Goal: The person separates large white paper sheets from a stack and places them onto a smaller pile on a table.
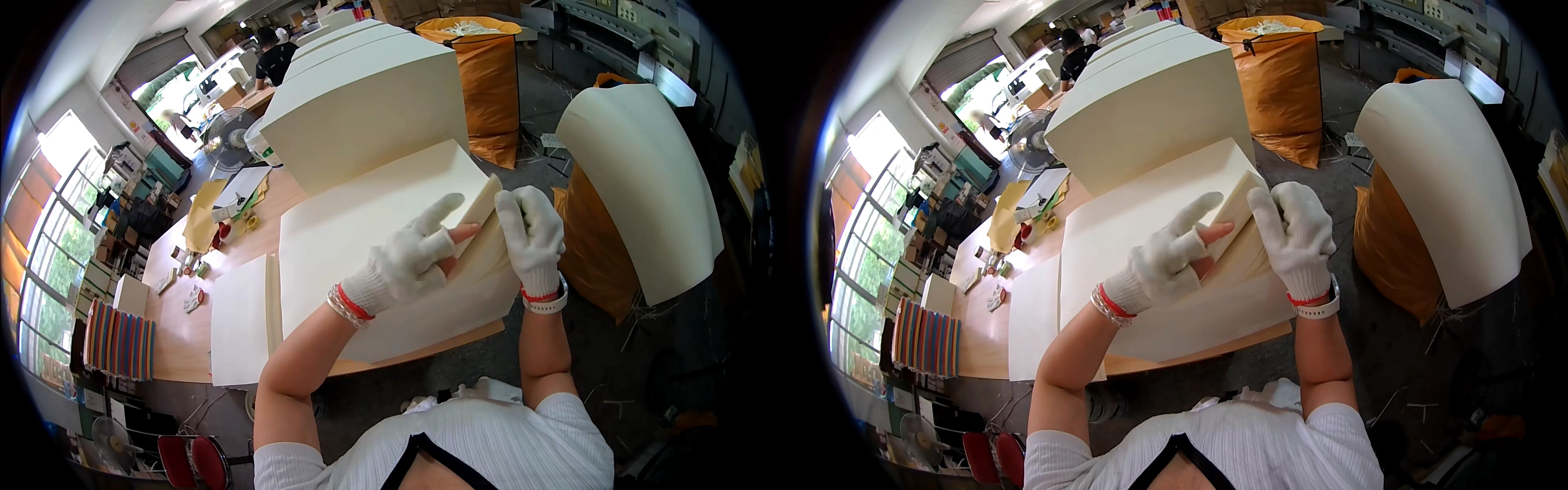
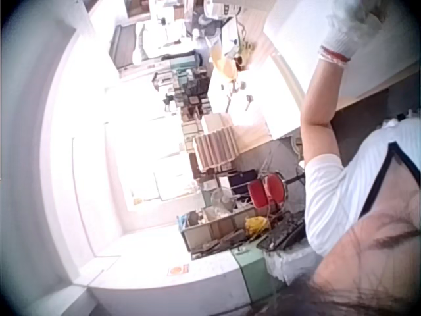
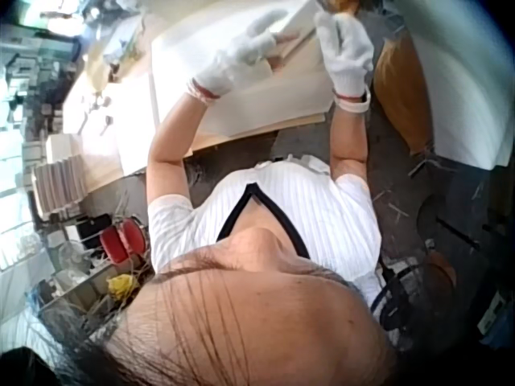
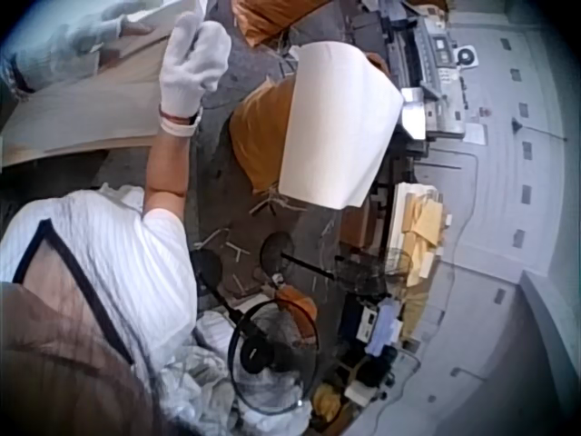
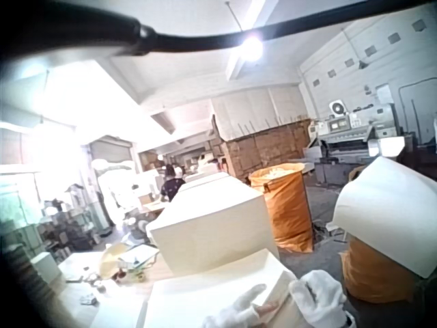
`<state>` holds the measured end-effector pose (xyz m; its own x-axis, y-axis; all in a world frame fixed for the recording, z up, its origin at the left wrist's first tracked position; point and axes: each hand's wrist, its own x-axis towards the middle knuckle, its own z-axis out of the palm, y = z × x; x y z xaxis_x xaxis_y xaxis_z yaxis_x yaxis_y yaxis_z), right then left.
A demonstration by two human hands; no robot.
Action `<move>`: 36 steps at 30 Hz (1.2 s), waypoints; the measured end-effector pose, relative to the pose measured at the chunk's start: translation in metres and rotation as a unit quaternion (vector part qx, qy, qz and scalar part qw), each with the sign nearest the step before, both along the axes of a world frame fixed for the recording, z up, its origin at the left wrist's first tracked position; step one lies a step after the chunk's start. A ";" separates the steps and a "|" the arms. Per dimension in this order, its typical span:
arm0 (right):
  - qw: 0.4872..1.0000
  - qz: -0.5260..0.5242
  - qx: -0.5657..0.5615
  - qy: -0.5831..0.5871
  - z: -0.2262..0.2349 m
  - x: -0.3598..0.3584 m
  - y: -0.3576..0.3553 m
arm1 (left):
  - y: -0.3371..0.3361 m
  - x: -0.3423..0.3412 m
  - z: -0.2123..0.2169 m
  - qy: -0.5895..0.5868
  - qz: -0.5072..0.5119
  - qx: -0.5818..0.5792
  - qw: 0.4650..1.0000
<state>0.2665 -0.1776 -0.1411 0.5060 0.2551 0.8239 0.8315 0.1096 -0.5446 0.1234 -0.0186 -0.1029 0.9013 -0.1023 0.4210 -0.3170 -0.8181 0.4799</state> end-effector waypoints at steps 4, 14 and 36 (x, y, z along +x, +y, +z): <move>1.000 -0.016 0.000 -0.001 0.000 0.000 0.003 | 0.006 0.005 -0.005 -0.021 -0.028 0.047 0.998; 1.000 -0.005 0.017 0.022 -0.002 -0.002 0.003 | -0.005 0.000 -0.003 -0.020 0.028 -0.023 0.999; 0.998 -0.004 0.024 0.058 -0.001 -0.001 0.003 | 0.006 0.008 -0.008 -0.033 -0.026 0.012 0.999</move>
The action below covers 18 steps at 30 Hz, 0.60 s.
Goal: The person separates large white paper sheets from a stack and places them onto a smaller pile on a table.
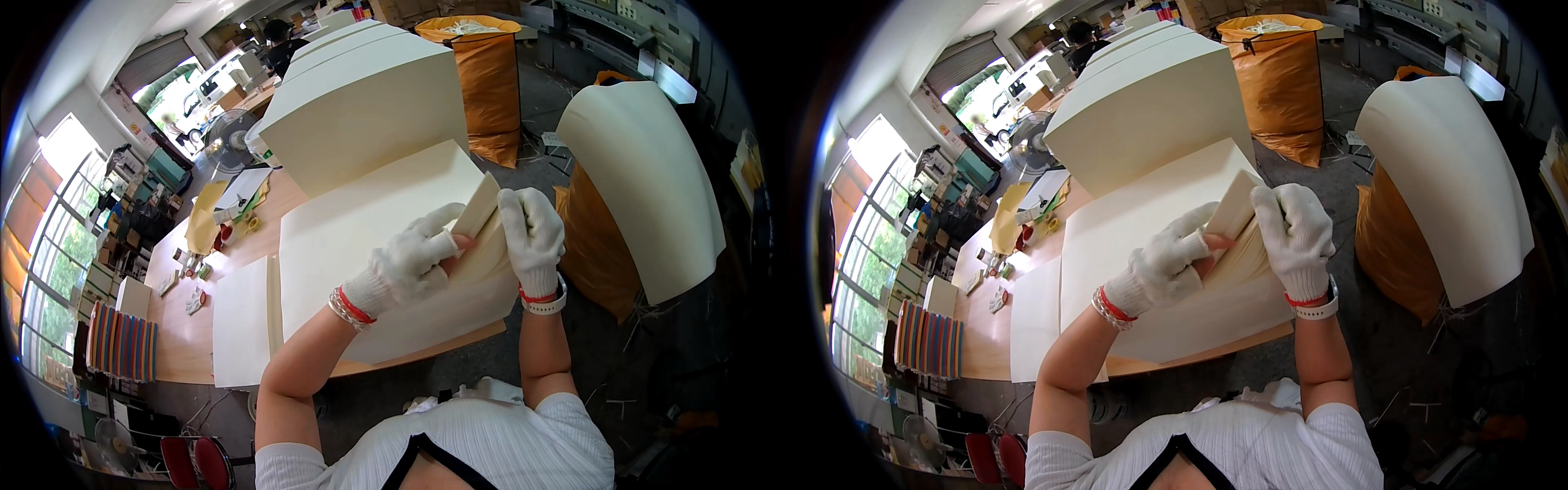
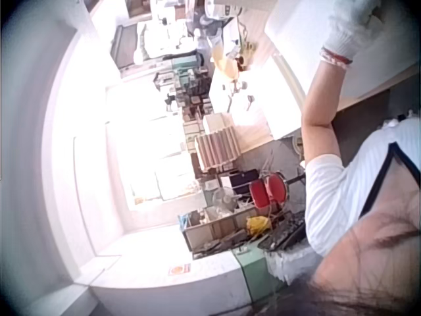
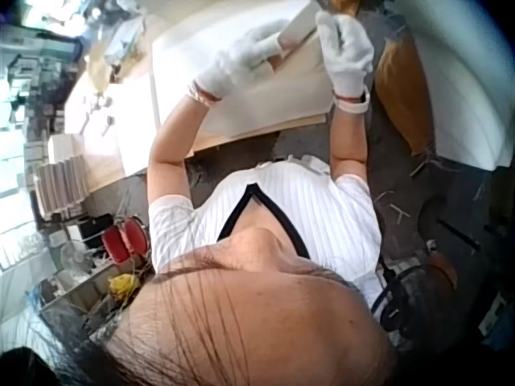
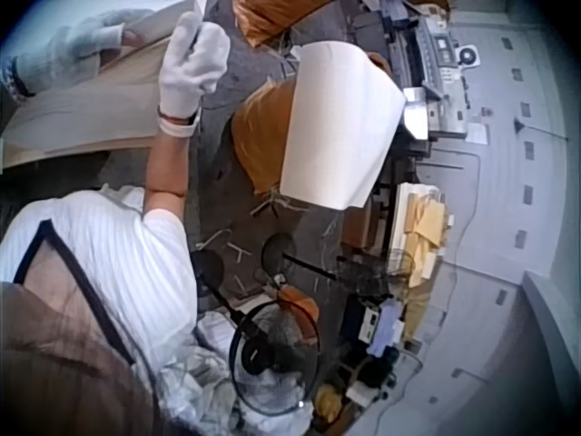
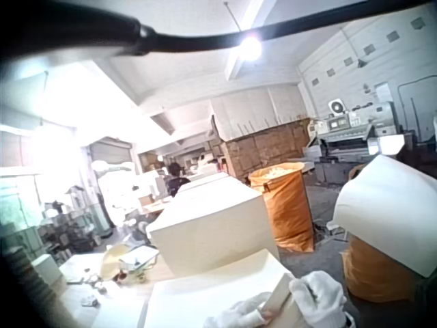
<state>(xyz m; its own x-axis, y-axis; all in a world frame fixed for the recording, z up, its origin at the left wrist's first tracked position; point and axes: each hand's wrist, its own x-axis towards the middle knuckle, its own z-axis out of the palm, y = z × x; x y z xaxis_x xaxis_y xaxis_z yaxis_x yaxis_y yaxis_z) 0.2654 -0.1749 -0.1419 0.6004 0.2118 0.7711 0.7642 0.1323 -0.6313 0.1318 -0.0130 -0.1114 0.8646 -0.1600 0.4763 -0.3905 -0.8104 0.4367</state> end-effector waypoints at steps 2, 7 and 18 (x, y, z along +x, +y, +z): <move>1.000 -0.006 0.004 0.007 -0.002 0.001 0.001 | 0.002 -0.001 -0.003 -0.018 -0.006 -0.005 1.000; 1.000 -0.011 0.016 -0.008 -0.006 0.002 0.003 | -0.004 -0.005 0.002 0.027 0.045 -0.003 0.999; 1.000 0.003 0.007 0.021 -0.004 0.001 0.000 | 0.004 0.000 -0.004 0.021 0.006 -0.005 1.000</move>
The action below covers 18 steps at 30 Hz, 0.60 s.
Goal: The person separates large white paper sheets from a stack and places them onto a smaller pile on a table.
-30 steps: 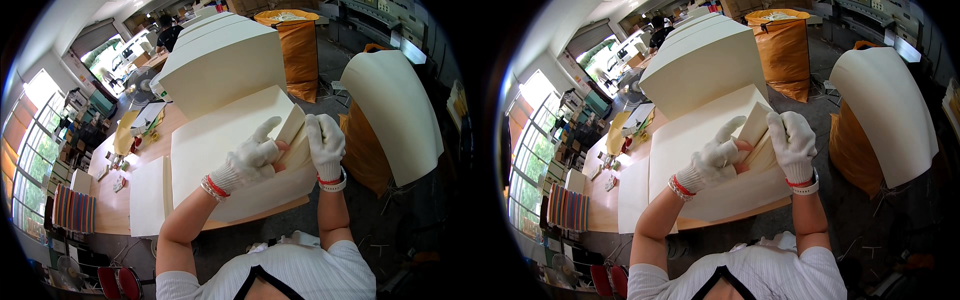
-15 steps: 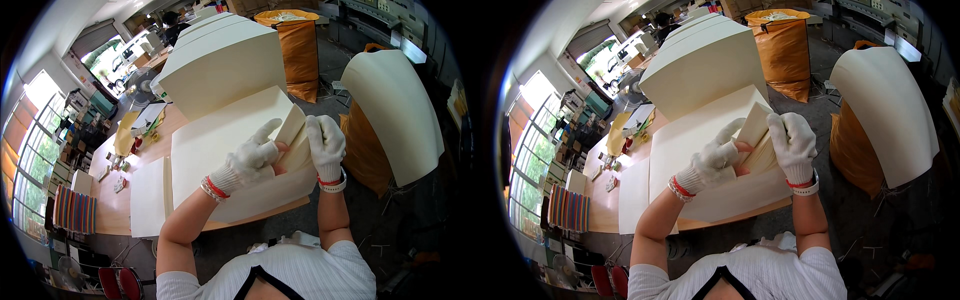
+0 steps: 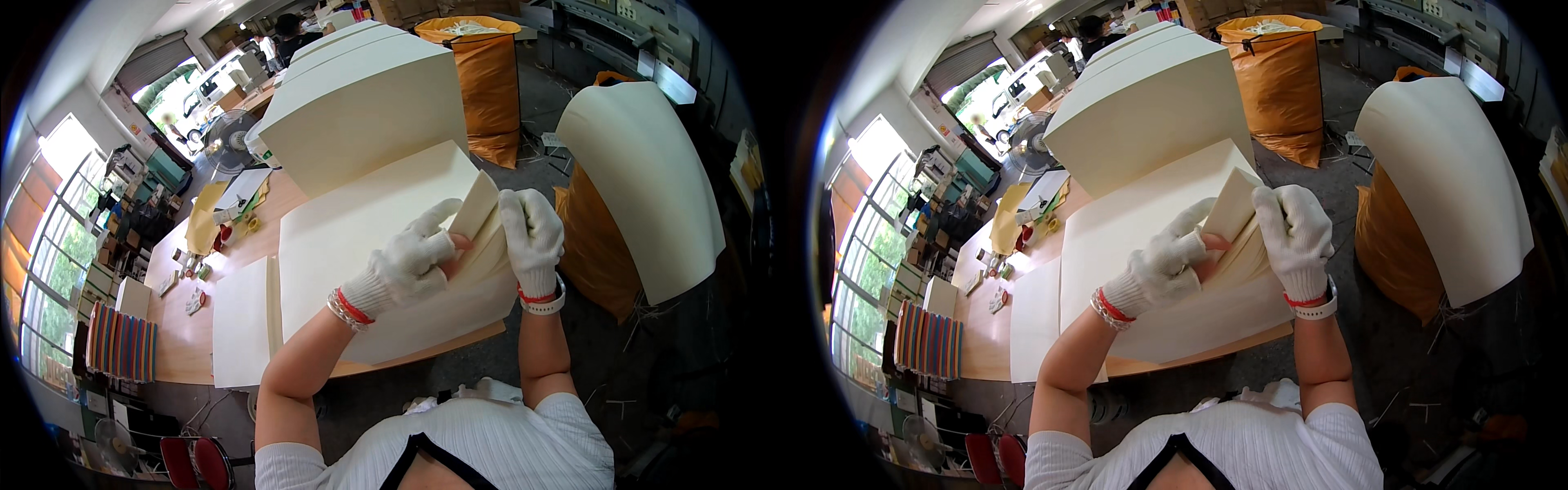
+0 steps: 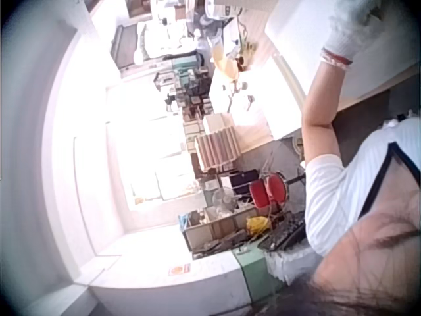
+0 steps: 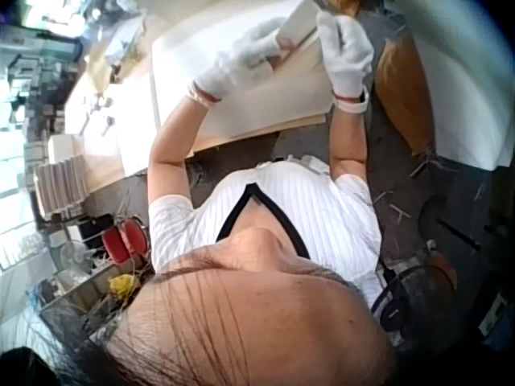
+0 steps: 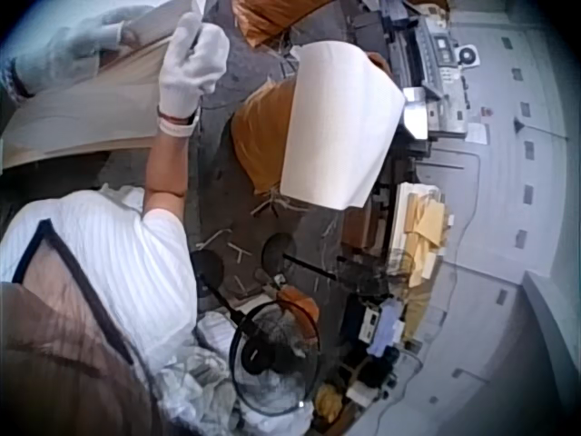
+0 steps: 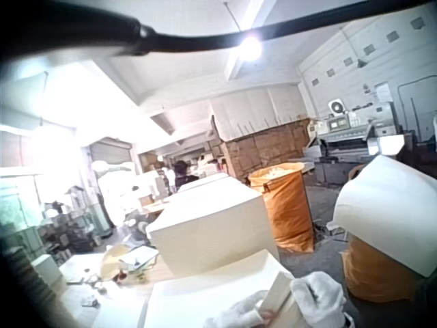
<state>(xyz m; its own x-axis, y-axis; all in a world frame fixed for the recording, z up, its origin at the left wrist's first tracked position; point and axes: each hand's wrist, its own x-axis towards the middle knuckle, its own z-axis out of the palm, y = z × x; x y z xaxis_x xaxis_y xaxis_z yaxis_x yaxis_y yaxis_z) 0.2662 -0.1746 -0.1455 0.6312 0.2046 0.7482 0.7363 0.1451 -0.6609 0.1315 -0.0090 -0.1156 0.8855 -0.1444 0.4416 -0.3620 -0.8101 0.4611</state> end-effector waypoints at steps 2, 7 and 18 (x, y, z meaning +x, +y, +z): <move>1.000 -0.003 -0.002 0.010 -0.001 0.001 0.000 | -0.006 -0.003 0.005 -0.027 0.012 0.008 1.000; 1.000 0.016 0.005 0.007 0.001 -0.001 -0.003 | -0.007 -0.004 0.003 -0.002 0.033 0.008 0.999; 1.000 -0.007 -0.001 0.009 -0.003 0.002 -0.001 | -0.003 -0.002 0.001 0.005 0.012 0.007 1.000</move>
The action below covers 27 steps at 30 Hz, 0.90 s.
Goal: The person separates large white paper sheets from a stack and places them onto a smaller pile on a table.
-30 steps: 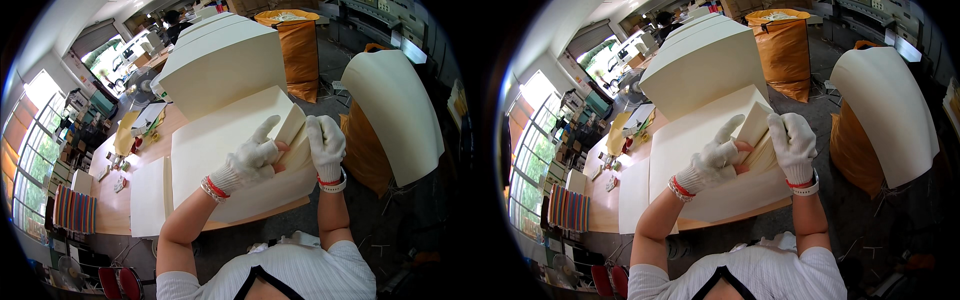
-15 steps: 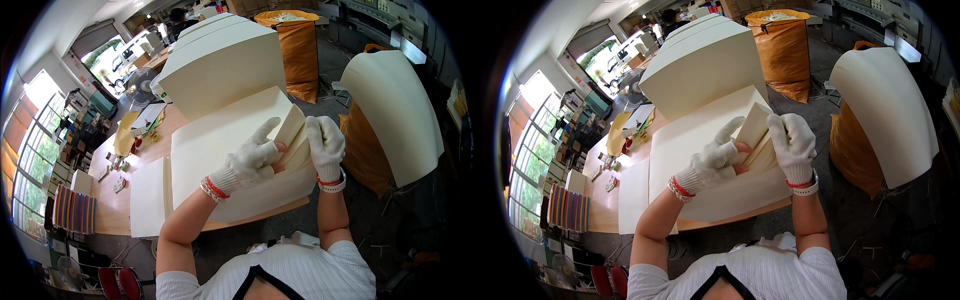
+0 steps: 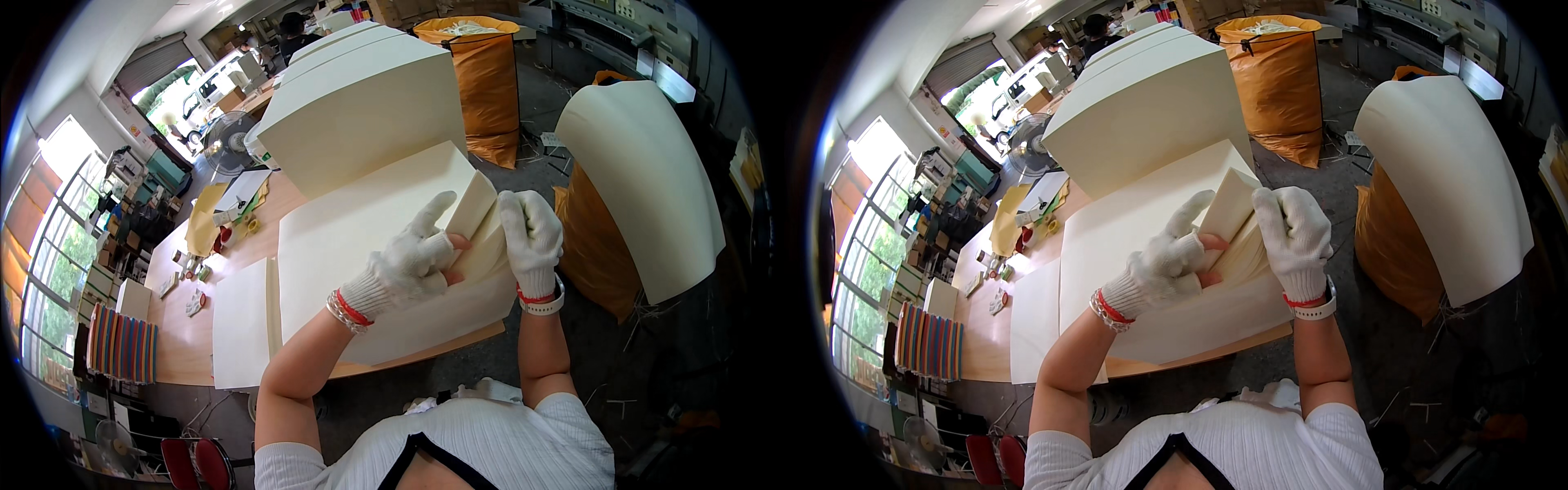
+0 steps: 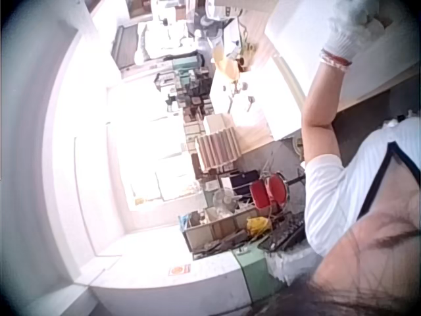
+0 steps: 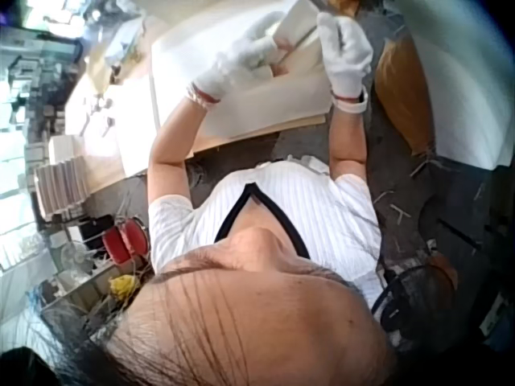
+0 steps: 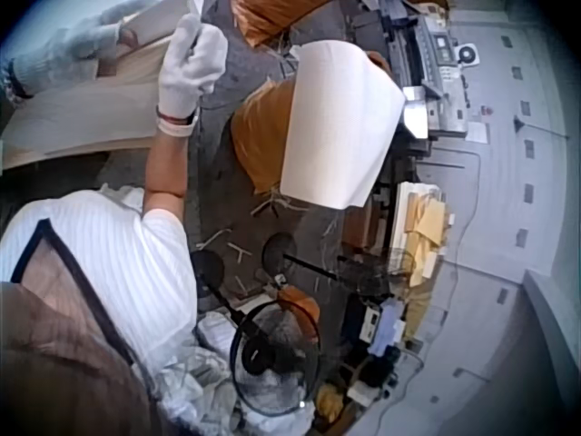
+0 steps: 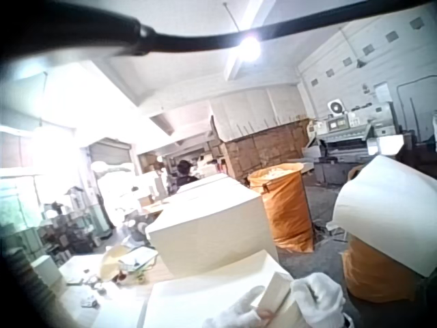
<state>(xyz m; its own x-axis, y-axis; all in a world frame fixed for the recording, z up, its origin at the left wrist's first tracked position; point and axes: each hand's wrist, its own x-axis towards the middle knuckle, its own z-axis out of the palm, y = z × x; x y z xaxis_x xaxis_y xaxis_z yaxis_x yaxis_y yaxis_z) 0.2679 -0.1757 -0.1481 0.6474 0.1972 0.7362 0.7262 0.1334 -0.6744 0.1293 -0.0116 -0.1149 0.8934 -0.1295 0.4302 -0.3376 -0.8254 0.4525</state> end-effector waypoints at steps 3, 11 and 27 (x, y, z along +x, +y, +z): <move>0.999 0.000 0.018 -0.026 -0.001 0.000 0.002 | -0.015 -0.004 0.011 0.012 0.061 -0.008 0.998; 1.000 0.014 -0.003 0.003 -0.001 0.001 -0.003 | -0.008 -0.002 0.007 -0.003 0.013 0.033 0.999; 1.000 -0.001 0.025 -0.011 -0.006 0.002 0.000 | -0.003 0.002 -0.002 -0.022 0.011 -0.019 1.000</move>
<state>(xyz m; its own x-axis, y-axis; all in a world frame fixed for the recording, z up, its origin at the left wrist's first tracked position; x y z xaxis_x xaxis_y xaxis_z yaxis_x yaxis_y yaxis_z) 0.2694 -0.1757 -0.1538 0.6310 0.1586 0.7594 0.7416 0.1639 -0.6505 0.1310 -0.0146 -0.1171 0.8761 -0.0928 0.4731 -0.3392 -0.8160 0.4681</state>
